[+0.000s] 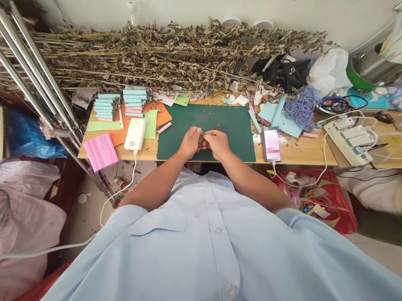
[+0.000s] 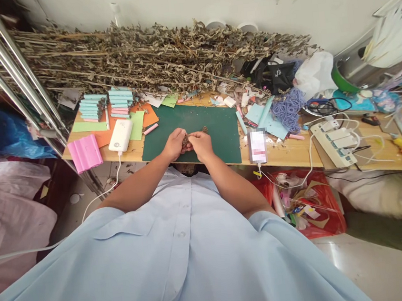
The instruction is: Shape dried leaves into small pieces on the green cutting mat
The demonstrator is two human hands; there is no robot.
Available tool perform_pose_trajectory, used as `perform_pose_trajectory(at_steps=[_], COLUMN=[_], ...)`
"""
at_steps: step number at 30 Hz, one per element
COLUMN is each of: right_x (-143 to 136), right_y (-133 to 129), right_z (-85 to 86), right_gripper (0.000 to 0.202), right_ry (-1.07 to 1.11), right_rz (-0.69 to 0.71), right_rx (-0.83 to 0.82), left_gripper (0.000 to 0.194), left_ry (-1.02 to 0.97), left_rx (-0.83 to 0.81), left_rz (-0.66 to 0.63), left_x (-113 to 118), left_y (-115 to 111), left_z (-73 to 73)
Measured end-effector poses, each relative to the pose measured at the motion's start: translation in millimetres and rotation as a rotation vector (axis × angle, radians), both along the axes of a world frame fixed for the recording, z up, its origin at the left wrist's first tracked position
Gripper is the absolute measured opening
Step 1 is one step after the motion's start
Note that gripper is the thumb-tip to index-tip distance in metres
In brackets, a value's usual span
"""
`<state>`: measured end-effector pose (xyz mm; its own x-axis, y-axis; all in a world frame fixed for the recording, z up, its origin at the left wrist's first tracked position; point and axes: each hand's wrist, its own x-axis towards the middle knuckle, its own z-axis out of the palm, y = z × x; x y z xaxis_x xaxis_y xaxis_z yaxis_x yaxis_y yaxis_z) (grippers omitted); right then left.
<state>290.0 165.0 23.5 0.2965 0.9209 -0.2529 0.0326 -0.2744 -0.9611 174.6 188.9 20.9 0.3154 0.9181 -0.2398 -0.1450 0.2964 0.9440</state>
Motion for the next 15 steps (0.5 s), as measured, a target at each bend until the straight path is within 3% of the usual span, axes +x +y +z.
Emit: perform_pose_trajectory(at_steps=[3,7,9,12,15], right_x=[5.3,13.1,13.8,10.5,5.2], right_y=[-3.9,-13.8,-16.4,-14.9,-9.1], right_z=[1.5,13.1,18.2,18.8,11.7], right_gripper=[0.014,0.017,0.016,0.013,0.006], right_ry=[0.007,-0.429,-0.642,-0.779,-0.639], right_rz=[0.072,0.277,0.323,0.292,0.187], right_rx=[0.080,0.335,0.381,0.346,0.287], left_gripper=[0.029,0.033,0.035,0.038,0.035], left_ry=[-0.013,-0.070,-0.085,-0.050,-0.016], left_rx=[-0.013,-0.052,-0.048,0.011,0.032], left_rz=[0.015,0.018,0.008,0.005,0.019], left_x=[0.0,0.8,1.0,0.9,0.8], left_y=[0.4,-0.8,-2.3,-4.3,-4.2], left_z=[-0.5,1.5,3.1,4.4,4.8])
